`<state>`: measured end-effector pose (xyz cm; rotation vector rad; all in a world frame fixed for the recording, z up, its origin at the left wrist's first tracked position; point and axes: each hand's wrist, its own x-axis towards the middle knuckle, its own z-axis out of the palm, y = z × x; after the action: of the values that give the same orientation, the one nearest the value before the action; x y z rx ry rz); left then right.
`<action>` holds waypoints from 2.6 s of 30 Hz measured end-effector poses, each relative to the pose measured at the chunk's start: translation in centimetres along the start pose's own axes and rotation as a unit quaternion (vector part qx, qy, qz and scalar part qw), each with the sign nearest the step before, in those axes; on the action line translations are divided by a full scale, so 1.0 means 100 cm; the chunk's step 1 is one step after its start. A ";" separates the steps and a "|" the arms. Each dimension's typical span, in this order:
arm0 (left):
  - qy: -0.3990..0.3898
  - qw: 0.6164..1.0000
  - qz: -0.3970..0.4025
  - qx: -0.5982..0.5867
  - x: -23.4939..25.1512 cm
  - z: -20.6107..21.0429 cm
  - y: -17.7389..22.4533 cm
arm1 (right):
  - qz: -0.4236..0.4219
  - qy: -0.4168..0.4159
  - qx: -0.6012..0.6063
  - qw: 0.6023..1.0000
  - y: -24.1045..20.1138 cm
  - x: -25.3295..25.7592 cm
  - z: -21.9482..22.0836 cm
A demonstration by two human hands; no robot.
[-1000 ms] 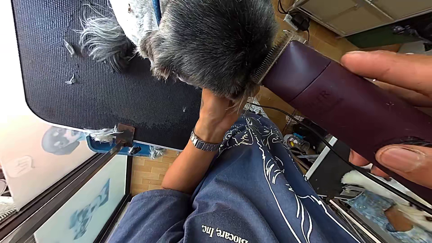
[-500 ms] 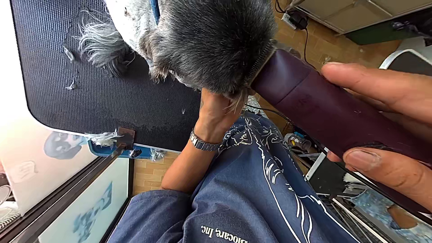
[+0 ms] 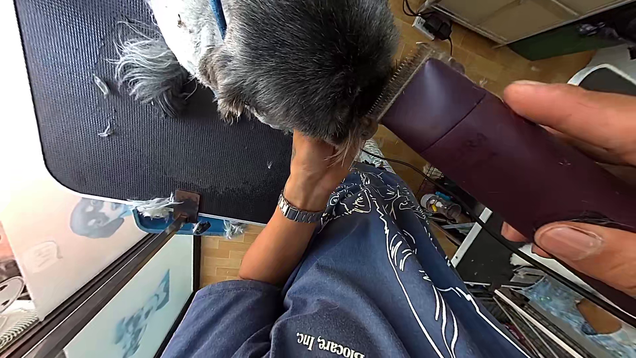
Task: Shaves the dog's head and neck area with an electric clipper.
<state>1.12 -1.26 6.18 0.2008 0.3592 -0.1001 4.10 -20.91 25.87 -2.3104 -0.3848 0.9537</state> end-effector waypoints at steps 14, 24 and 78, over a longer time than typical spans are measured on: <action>-0.021 1.000 0.004 -0.002 -0.001 0.004 0.002 | -0.025 0.044 0.011 0.999 0.016 -0.005 0.018; -0.007 1.000 0.010 0.007 -0.006 0.008 0.004 | -0.043 0.011 0.044 0.998 0.013 0.004 0.012; -0.016 1.000 -0.015 -0.003 -0.003 0.009 0.007 | -0.056 0.050 -0.134 0.988 -0.010 0.010 0.009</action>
<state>1.21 -0.71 7.27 0.1881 0.3313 -0.1307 4.17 -19.28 25.45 -2.5359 -0.6263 0.7656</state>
